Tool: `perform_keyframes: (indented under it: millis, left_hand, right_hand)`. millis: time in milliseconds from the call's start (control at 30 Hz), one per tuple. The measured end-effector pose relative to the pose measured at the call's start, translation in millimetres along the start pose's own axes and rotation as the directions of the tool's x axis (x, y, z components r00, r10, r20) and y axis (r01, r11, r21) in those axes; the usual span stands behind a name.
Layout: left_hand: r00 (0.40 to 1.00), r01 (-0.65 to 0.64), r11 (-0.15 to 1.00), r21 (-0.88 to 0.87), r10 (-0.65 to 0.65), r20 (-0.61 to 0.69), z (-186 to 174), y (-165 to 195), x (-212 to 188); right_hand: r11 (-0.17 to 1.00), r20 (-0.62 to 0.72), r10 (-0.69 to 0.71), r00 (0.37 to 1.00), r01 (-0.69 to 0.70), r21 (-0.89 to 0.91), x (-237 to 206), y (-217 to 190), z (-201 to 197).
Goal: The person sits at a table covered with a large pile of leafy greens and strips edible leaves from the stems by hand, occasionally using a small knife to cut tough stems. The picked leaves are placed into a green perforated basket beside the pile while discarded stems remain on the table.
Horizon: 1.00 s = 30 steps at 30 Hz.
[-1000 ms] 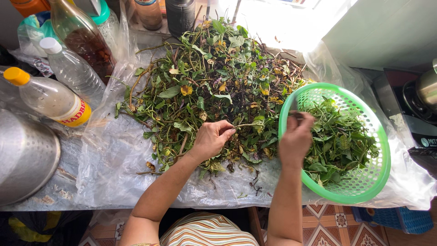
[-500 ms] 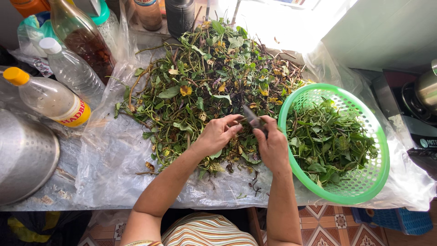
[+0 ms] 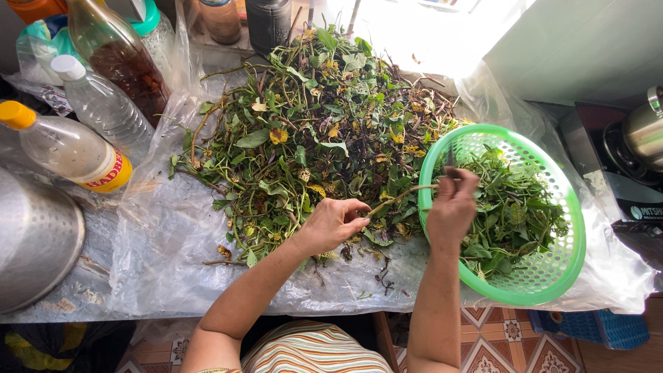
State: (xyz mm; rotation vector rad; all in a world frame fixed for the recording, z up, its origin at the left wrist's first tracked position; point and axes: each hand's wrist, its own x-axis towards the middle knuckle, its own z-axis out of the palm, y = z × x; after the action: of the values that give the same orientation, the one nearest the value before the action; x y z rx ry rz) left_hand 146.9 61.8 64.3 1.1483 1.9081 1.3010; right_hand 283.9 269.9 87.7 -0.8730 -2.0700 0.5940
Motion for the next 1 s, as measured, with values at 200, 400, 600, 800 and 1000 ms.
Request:
perform_keyframes:
  millis: [200,400,600,800,1000]
  left_hand:
    - [0.963,-0.039,0.977,0.208,0.093,-0.253,5,-4,9]
    - [0.921,-0.189,0.943,0.275,0.267,-0.282,21,1,16]
    - [0.995,-0.07,0.969,-0.235,0.053,-0.079,12,1,19]
    - [0.999,0.04,0.983,0.177,-0.044,0.02,-24,-13,19]
    - [0.958,-0.261,0.958,0.118,0.272,-0.09,-5,-19,10]
  right_hand:
    - [0.971,0.025,0.179,0.983,-0.173,-0.167,15,-12,-45]
    - [0.993,0.504,-0.102,0.858,0.062,0.096,-30,-56,-32]
    - [0.996,0.576,-0.071,0.815,0.032,0.078,-27,-61,-17]
    - [0.995,0.334,-0.011,0.943,0.044,-0.091,-23,-45,-26]
    - [0.994,0.105,-0.021,0.994,0.031,-0.102,-17,-24,-21]
